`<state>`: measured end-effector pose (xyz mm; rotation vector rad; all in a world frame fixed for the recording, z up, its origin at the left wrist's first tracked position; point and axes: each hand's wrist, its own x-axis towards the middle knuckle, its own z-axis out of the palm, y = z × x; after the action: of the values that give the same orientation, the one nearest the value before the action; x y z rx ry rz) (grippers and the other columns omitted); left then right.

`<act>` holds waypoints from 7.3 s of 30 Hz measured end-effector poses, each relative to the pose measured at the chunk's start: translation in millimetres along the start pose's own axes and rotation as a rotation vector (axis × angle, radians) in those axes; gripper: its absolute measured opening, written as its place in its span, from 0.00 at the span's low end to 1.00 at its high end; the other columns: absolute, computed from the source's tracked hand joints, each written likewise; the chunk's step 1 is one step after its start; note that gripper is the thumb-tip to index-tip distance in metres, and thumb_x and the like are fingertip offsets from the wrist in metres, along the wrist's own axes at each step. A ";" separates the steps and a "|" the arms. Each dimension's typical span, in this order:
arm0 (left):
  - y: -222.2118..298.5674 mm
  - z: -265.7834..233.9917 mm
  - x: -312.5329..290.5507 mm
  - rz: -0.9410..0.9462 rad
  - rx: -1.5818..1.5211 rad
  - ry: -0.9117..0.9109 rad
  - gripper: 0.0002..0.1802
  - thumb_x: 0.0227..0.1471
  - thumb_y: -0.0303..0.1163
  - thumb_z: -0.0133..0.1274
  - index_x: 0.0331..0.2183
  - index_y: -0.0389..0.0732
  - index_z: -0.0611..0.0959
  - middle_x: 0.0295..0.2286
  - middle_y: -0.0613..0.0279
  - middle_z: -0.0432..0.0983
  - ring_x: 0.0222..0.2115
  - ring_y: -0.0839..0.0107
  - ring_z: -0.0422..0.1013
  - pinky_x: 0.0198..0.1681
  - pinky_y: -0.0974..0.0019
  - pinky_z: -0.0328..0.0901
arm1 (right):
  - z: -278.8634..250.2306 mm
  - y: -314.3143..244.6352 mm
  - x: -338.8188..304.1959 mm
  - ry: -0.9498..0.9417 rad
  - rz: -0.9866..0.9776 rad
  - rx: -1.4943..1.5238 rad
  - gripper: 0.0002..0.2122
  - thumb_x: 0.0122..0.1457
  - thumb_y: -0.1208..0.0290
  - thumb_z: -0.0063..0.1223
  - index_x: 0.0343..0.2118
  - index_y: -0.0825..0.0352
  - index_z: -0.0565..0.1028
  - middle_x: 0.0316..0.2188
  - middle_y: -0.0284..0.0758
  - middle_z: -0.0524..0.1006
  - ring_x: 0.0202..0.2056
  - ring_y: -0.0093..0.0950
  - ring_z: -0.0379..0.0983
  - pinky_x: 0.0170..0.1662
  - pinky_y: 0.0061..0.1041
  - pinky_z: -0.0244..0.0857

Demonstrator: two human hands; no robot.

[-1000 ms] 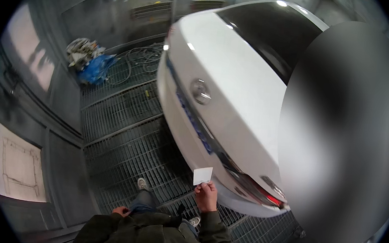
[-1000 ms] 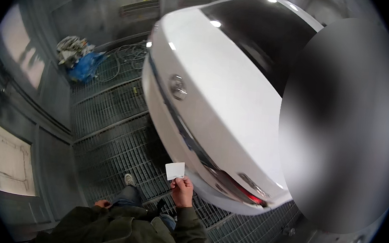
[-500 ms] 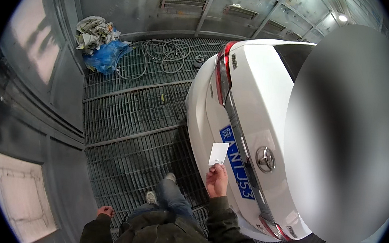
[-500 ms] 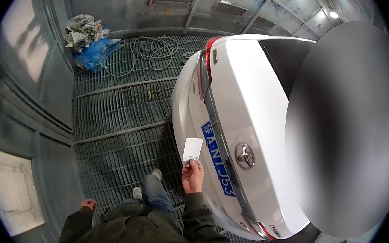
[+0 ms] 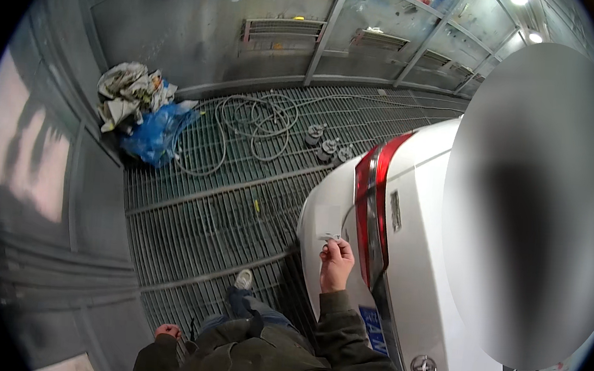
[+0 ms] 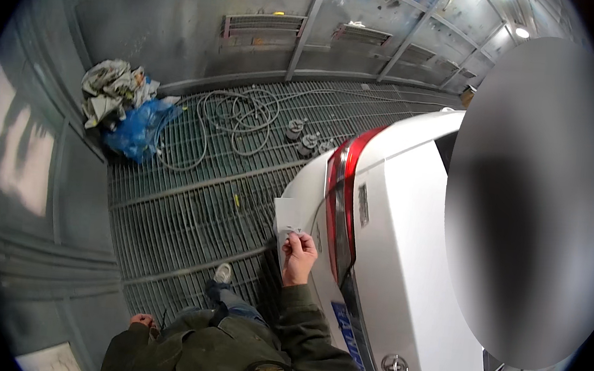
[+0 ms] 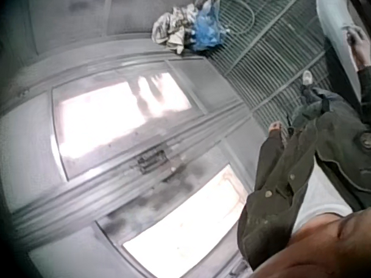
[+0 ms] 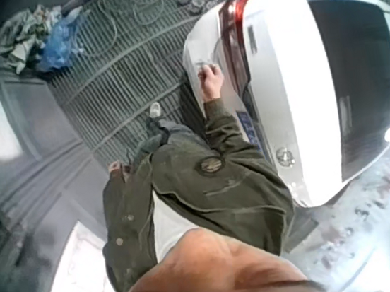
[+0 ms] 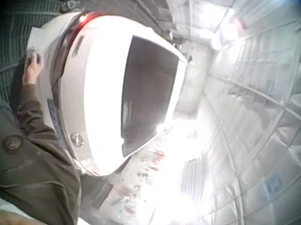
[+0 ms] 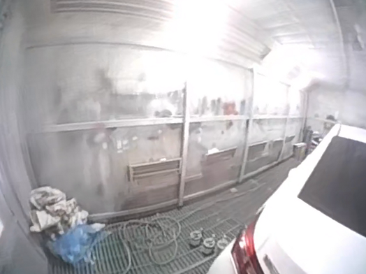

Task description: The person mixes white paint in a small cup using a metal stirrer and a card. They then walk to a white car and repeatedly apply the paint to the rear bumper and side panel using the card to check for color match. The person returns to the workbench to mix more paint and repeats the application process on the car.

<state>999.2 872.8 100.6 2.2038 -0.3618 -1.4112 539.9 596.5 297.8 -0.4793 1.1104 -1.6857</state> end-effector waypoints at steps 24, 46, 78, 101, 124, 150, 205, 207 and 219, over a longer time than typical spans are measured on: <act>607.4 191.9 396.8 0.168 0.333 -0.152 0.05 0.50 0.27 0.52 0.25 0.37 0.79 0.20 0.56 0.75 0.20 0.68 0.71 0.25 0.62 0.71 | 237.6 -69.8 431.4 0.116 -0.909 -0.791 0.10 0.48 0.88 0.54 0.33 0.68 0.72 0.30 0.41 0.76 0.28 0.27 0.73 0.31 0.22 0.68; 1113.3 666.8 626.1 0.245 0.681 -1.006 0.07 0.50 0.28 0.58 0.29 0.34 0.79 0.23 0.60 0.76 0.22 0.72 0.70 0.28 0.65 0.68 | 166.3 -128.6 856.9 0.807 -0.390 0.236 0.02 0.58 0.77 0.49 0.34 0.66 0.71 0.27 0.29 0.72 0.27 0.18 0.67 0.30 0.19 0.62; 1499.5 1264.9 512.6 0.727 2.086 -1.241 0.15 0.52 0.36 0.54 0.41 0.40 0.78 0.31 0.55 0.76 0.27 0.66 0.73 0.33 0.58 0.73 | 118.0 -125.0 1166.5 1.437 -1.219 0.890 0.02 0.62 0.70 0.46 0.33 0.61 0.69 0.27 0.25 0.70 0.28 0.16 0.68 0.28 0.16 0.64; 1519.6 1651.5 356.1 1.217 2.808 -1.125 0.21 0.53 0.44 0.51 0.42 0.39 0.79 0.33 0.58 0.78 0.36 0.66 0.73 0.39 0.62 0.69 | -140.5 -234.7 1188.7 1.602 -1.871 0.924 0.04 0.60 0.70 0.48 0.35 0.63 0.70 0.27 0.25 0.71 0.27 0.16 0.67 0.27 0.15 0.64; 1053.9 1912.6 507.2 0.609 1.693 -2.108 0.13 0.54 0.35 0.52 0.30 0.34 0.81 0.23 0.57 0.76 0.19 0.71 0.68 0.22 0.66 0.64 | -258.5 -212.9 1190.3 1.966 -1.934 0.186 0.10 0.58 0.70 0.52 0.38 0.71 0.74 0.27 0.32 0.77 0.19 0.15 0.62 0.23 0.13 0.59; 955.1 1920.8 517.0 1.324 2.218 -2.448 0.23 0.56 0.45 0.46 0.49 0.43 0.71 0.47 0.53 0.70 0.46 0.55 0.66 0.45 0.50 0.63 | -222.4 121.8 1069.0 1.682 -2.604 0.493 0.03 0.57 0.74 0.53 0.32 0.64 0.72 0.26 0.28 0.73 0.28 0.17 0.69 0.29 0.14 0.65; 1040.6 1897.9 488.2 1.249 2.131 -2.175 0.24 0.54 0.49 0.47 0.46 0.41 0.74 0.41 0.49 0.73 0.42 0.54 0.69 0.43 0.52 0.64 | -278.2 63.4 1067.6 0.810 -2.931 0.518 0.05 0.57 0.74 0.50 0.33 0.70 0.72 0.29 0.34 0.74 0.32 0.26 0.72 0.36 0.23 0.71; 1054.3 1903.4 504.3 1.177 2.080 -2.129 0.24 0.54 0.49 0.47 0.46 0.41 0.74 0.41 0.49 0.73 0.41 0.54 0.69 0.42 0.52 0.64 | -263.8 66.3 1098.0 0.827 -2.835 0.471 0.06 0.57 0.74 0.50 0.34 0.71 0.72 0.29 0.34 0.74 0.32 0.27 0.72 0.36 0.22 0.70; 1098.6 1952.7 619.4 0.798 1.806 -1.829 0.25 0.53 0.50 0.48 0.45 0.41 0.74 0.39 0.48 0.74 0.40 0.54 0.70 0.41 0.53 0.65 | -252.4 25.9 1257.6 2.032 -1.629 0.033 0.01 0.53 0.81 0.51 0.28 0.70 0.72 0.22 0.32 0.74 0.22 0.18 0.70 0.24 0.15 0.63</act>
<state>-451.5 -856.6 -454.3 -0.1707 -3.3530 -2.1575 -142.6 -418.7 -88.7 1.1730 2.1873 -3.7636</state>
